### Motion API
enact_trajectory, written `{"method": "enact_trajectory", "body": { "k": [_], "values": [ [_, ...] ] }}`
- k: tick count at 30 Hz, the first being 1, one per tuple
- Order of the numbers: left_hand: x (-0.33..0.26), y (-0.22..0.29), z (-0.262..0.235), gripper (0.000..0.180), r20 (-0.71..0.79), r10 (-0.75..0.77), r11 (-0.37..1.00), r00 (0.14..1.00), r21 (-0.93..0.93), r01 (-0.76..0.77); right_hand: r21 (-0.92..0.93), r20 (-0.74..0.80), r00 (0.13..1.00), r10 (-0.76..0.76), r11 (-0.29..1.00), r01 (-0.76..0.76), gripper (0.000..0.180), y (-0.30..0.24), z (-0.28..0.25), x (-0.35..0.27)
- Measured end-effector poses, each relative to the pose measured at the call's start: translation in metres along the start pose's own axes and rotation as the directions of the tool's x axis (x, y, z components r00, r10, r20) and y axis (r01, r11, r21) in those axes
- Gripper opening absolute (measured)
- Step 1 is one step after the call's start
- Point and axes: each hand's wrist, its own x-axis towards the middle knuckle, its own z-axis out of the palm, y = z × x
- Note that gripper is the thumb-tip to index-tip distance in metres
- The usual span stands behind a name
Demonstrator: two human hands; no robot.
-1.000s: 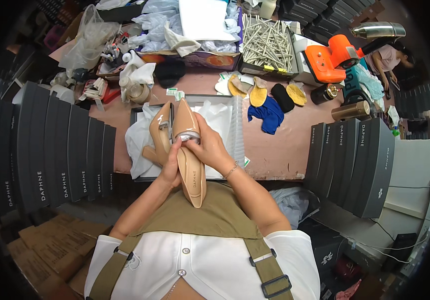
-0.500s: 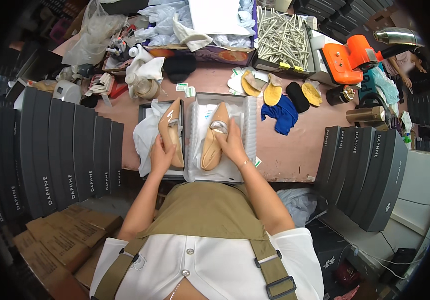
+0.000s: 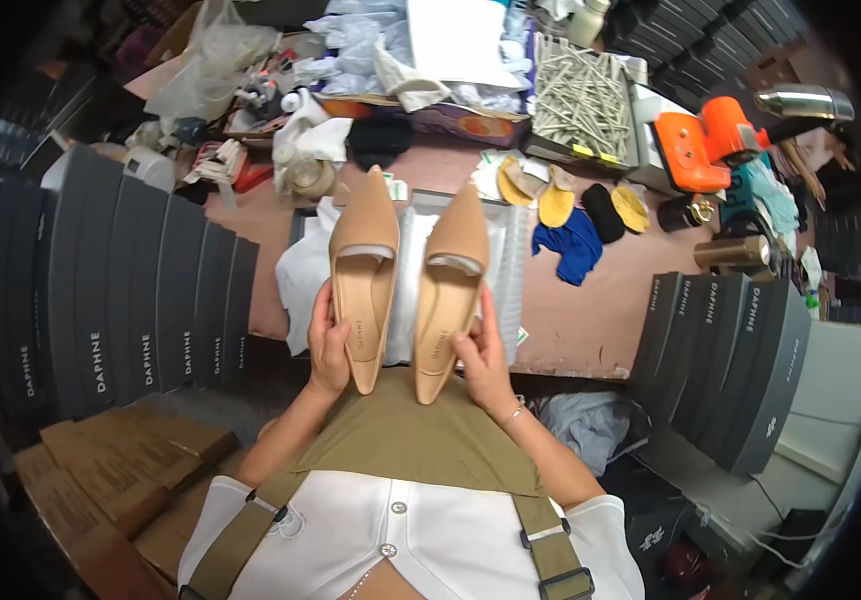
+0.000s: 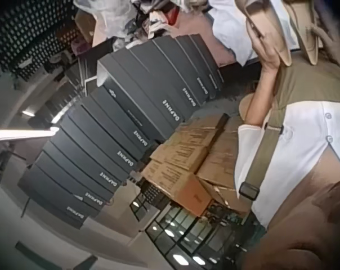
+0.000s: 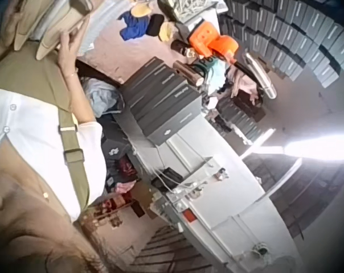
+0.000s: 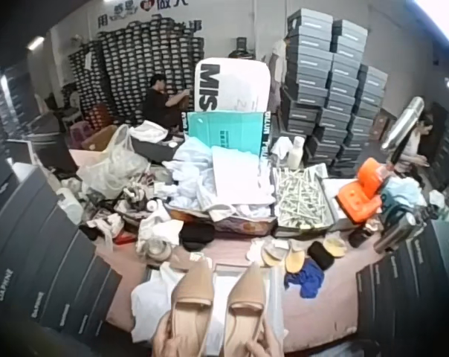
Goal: Inspecting and packing high-heeled shoes into boxes at a finishing station.
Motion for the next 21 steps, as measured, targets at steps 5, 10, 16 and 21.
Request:
{"method": "enact_trajectory", "body": {
  "k": [5, 10, 16, 21],
  "values": [
    [-0.015, 0.004, 0.020, 0.074, 0.051, -0.007, 0.998, 0.999, -0.064, 0.010, 0.065, 0.071, 0.991, -0.109, 0.992, 0.105, 0.074, -0.011, 0.008, -0.008],
    [-0.017, -0.002, 0.023, 0.070, 0.076, -0.054, 0.998, 0.996, -0.041, 0.057, 0.052, 0.084, 0.996, -0.031, 0.998, 0.026, 0.073, -0.014, 0.001, -0.012],
    [0.005, 0.008, 0.006, 0.050, 0.154, -0.173, 0.982, 0.973, 0.102, 0.159, 0.099, 0.146, 0.982, -0.118, 0.990, 0.104, 0.069, -0.028, -0.014, -0.005],
    [0.012, 0.060, 0.004, 0.080, 0.302, -0.163, 0.978, 0.939, -0.077, 0.195, -0.182, 0.243, 0.950, -0.194, 0.953, 0.241, 0.082, -0.074, -0.027, 0.000]
  ]
}}
